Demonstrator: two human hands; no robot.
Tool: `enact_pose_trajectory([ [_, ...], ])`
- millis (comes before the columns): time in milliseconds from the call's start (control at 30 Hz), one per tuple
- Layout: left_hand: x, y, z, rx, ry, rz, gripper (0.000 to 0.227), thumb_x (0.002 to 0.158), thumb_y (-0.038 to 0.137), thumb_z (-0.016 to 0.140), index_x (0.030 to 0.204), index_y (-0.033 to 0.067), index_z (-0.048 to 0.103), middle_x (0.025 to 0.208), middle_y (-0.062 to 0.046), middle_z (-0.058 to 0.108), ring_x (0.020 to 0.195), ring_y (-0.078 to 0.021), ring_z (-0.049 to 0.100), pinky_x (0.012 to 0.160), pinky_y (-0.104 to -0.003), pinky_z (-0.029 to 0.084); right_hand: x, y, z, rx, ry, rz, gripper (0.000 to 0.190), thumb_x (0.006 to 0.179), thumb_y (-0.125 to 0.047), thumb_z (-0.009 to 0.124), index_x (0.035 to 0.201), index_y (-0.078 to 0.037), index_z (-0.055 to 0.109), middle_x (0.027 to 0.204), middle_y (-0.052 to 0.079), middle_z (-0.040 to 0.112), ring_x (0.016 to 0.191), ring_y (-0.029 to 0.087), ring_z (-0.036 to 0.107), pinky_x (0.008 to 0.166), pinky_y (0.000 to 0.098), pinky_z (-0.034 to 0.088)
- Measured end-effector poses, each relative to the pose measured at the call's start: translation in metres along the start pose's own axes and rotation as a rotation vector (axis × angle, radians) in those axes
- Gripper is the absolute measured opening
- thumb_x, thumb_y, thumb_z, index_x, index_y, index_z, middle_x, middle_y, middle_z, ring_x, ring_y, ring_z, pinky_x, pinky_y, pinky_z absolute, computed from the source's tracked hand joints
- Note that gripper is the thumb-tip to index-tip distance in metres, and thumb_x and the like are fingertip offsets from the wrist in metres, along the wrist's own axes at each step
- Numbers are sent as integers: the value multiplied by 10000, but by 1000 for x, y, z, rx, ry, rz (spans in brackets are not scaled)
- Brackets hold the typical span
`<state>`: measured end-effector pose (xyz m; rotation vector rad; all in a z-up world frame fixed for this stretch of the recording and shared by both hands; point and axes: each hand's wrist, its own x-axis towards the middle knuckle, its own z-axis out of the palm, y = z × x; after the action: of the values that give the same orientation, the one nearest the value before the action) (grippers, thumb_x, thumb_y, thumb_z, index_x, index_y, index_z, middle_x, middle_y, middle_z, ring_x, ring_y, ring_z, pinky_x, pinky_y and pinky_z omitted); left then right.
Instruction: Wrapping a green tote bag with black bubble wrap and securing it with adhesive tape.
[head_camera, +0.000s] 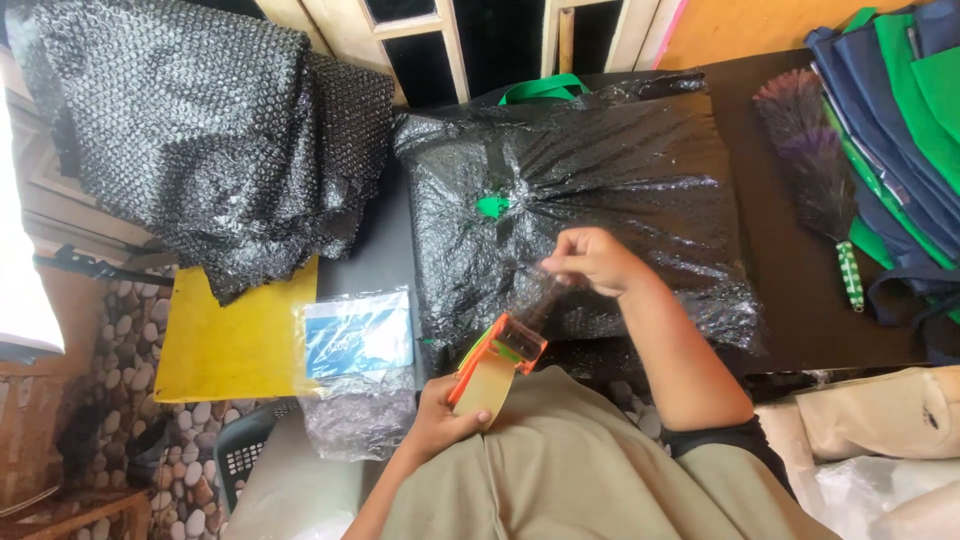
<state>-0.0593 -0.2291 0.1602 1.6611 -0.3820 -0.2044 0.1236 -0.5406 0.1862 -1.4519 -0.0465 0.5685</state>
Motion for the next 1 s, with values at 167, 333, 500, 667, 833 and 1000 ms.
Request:
enact_pose_trajectory([
  [167, -29, -27, -26, 108, 53, 267, 400, 899, 329, 775, 739, 81, 505, 701, -24, 485, 633, -187, 490, 568, -307, 344, 26, 67, 48, 313, -210, 163, 251, 929, 24, 713, 731, -84, 602, 695, 43, 628, 612, 128, 605, 564, 235, 525],
  [333, -95, -101, -52, 147, 253, 215, 333, 853, 306, 805, 794, 64, 583, 743, -28, 528, 662, -174, 503, 603, -305, 368, 24, 146, 107, 262, -42, 385, 225, 939, -72, 737, 779, -62, 580, 735, 97, 651, 629, 167, 621, 528, 256, 540],
  [500, -60, -74, -111, 416, 652, 180, 259, 843, 374, 790, 931, 134, 748, 861, 27, 718, 787, -103, 652, 721, -283, 529, -15, 117, 110, 98, 210, 211, 270, 929, -58, 760, 782, -79, 535, 739, 124, 680, 660, 172, 607, 597, 285, 504],
  [667, -75, -154, -206, 1378, 678, -175, 678, 916, 605, 680, 561, 85, 429, 533, -101, 484, 523, -279, 484, 603, -424, 381, -31, 54, 88, 80, 182, -364, 217, 930, -24, 701, 783, -165, 626, 700, -8, 663, 662, 107, 627, 952, 379, 603],
  [833, -79, -194, -203, 1391, 634, -595, 515, 820, 623, 706, 1029, 154, 668, 982, -82, 679, 953, -295, 657, 858, -639, 271, 5, 34, 25, 579, 33, -581, 118, 937, -114, 754, 862, -165, 678, 770, 24, 703, 697, 106, 641, 666, 216, 527],
  [1000, 2, -185, -159, 1305, 986, -209, 630, 796, 414, 782, 1202, -58, 685, 1137, -210, 720, 1080, -397, 664, 1006, -469, 478, 71, 69, -56, 856, -42, -645, 122, 947, -191, 778, 937, -136, 669, 861, 25, 687, 755, 114, 618, 645, 205, 451],
])
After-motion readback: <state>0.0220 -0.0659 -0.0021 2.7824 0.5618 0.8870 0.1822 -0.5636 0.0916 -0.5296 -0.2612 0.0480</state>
